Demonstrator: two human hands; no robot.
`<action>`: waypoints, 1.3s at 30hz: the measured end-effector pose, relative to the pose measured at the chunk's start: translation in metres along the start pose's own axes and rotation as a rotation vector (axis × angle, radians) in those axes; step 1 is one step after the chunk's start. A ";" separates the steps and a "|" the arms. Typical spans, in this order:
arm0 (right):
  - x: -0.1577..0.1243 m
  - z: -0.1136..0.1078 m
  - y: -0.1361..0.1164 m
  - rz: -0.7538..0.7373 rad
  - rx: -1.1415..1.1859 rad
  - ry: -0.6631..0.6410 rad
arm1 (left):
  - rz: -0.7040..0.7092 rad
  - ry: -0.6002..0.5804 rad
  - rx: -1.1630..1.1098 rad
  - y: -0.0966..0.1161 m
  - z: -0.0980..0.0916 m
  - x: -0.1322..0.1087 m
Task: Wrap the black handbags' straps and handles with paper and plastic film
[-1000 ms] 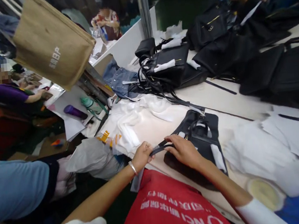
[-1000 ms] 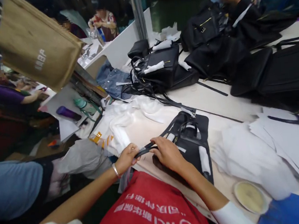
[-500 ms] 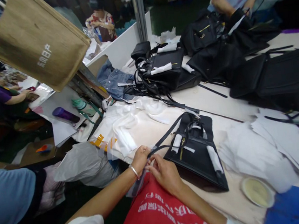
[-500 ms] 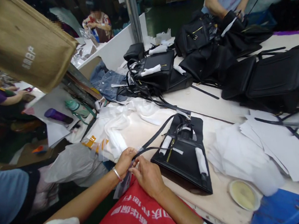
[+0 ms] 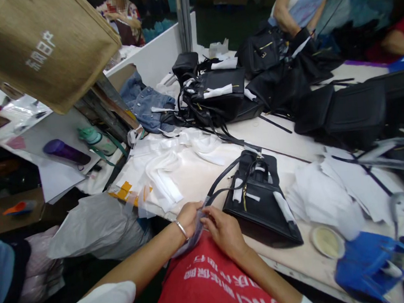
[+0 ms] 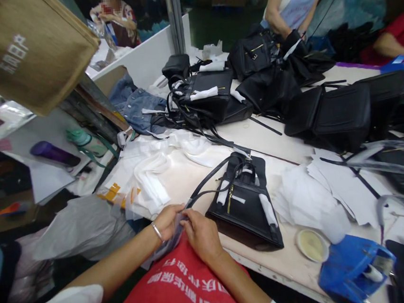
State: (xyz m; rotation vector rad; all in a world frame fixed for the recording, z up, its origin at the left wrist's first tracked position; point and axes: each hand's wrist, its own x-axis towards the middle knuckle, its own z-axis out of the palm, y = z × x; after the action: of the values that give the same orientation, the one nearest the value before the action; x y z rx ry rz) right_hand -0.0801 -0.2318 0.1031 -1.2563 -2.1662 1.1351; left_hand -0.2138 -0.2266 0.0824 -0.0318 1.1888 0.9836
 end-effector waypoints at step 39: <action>0.075 -0.038 0.031 0.102 -0.620 0.121 | 0.305 -0.198 0.843 0.069 -0.054 0.000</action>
State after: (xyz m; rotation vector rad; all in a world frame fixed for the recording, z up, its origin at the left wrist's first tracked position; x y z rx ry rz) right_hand -0.0779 -0.1429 0.0963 -1.6431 -2.4707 0.3963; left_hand -0.2996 -0.2118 0.0909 0.9149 1.3629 0.6555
